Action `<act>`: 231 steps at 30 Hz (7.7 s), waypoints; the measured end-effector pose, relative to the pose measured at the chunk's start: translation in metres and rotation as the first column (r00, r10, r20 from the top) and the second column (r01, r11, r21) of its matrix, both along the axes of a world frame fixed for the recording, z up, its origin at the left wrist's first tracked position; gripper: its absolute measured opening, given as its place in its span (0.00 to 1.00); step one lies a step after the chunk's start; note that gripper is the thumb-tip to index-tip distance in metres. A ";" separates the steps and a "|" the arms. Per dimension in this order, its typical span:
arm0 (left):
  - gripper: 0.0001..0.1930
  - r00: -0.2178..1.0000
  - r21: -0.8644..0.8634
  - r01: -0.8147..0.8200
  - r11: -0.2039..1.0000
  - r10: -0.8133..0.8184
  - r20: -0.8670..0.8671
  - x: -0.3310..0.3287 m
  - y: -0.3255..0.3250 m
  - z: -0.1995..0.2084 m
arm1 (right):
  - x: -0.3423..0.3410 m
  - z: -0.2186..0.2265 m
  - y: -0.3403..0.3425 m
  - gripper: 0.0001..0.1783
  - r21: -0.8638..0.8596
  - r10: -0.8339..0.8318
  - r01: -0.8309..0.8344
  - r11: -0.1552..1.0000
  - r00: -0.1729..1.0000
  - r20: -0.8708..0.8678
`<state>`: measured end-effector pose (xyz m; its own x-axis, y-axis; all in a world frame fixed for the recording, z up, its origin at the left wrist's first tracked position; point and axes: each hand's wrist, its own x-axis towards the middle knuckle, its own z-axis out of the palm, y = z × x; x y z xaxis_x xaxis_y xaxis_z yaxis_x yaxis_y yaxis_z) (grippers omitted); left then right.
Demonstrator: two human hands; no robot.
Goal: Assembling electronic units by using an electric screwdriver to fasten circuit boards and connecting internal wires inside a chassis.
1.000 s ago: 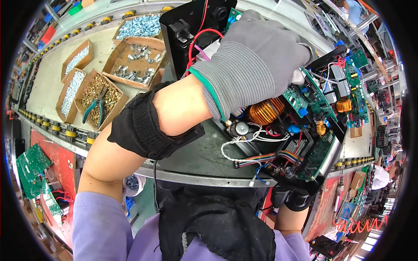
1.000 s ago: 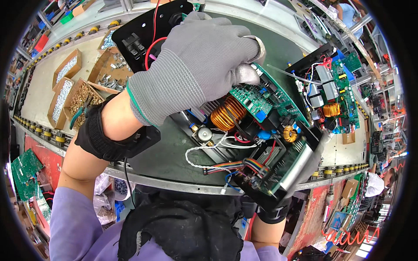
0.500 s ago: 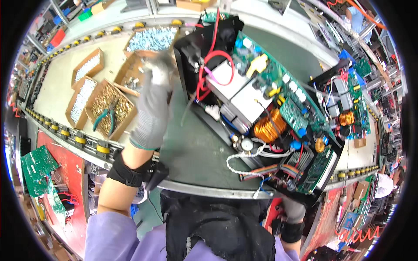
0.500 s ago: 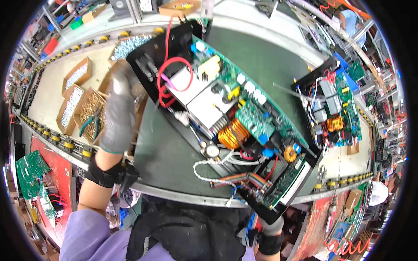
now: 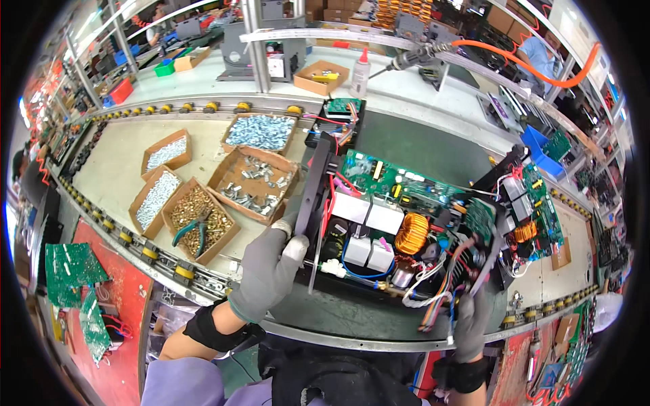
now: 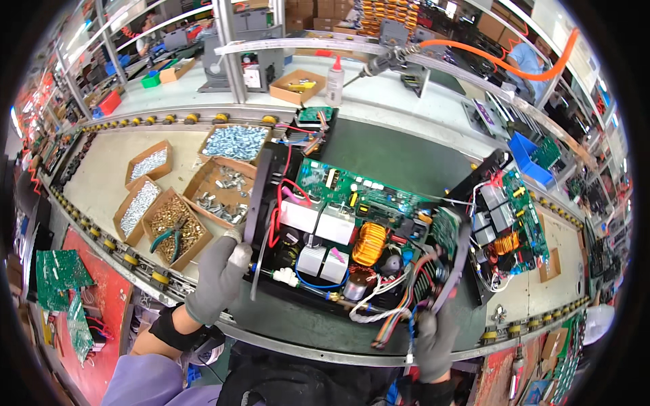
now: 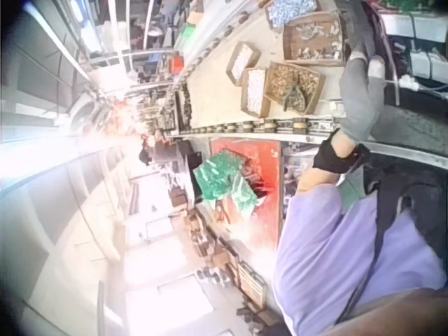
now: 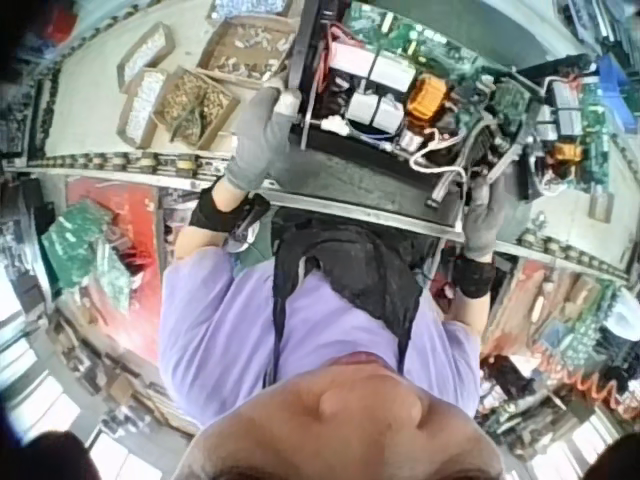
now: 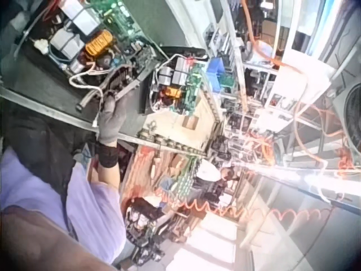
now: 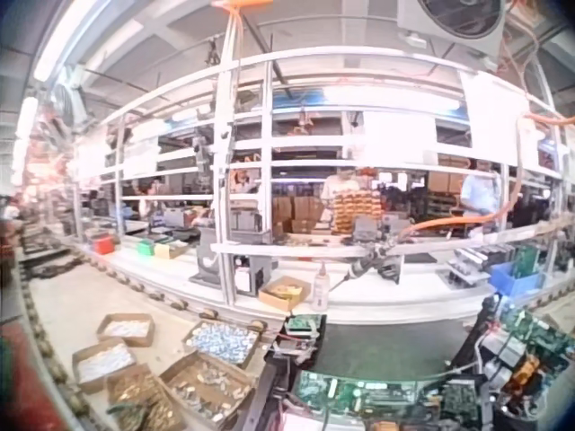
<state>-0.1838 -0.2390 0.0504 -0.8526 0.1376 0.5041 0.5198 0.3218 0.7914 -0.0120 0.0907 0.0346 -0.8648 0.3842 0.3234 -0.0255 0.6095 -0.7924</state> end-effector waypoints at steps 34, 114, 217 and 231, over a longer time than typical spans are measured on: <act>0.15 0.869 0.552 -0.153 0.820 -0.155 0.471 -0.247 -0.073 0.022 | -0.062 -0.049 0.075 0.11 0.215 0.036 -0.036 0.976 0.999 0.004; 0.15 0.556 -0.094 0.830 0.550 -0.805 0.208 0.046 0.200 -0.074 | -0.010 -0.002 0.030 0.35 -0.553 -0.106 -0.355 0.753 0.765 -0.635; 0.32 0.958 0.331 0.048 0.942 -0.137 0.252 -0.034 0.253 -0.021 | -0.022 -0.040 0.092 0.30 -0.799 -0.361 -0.231 0.555 0.799 -0.482; 0.32 0.917 0.242 -0.307 0.920 0.354 -0.184 -0.113 0.284 -0.032 | -0.021 -0.075 0.104 0.36 -0.816 -0.302 -0.090 0.571 0.901 -0.311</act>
<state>-0.2972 0.0446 0.0180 -0.6956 -0.2587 0.6703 0.5794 0.3497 0.7362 -0.0335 0.1946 -0.0408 -0.6767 0.7276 0.1127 -0.4138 -0.2492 -0.8756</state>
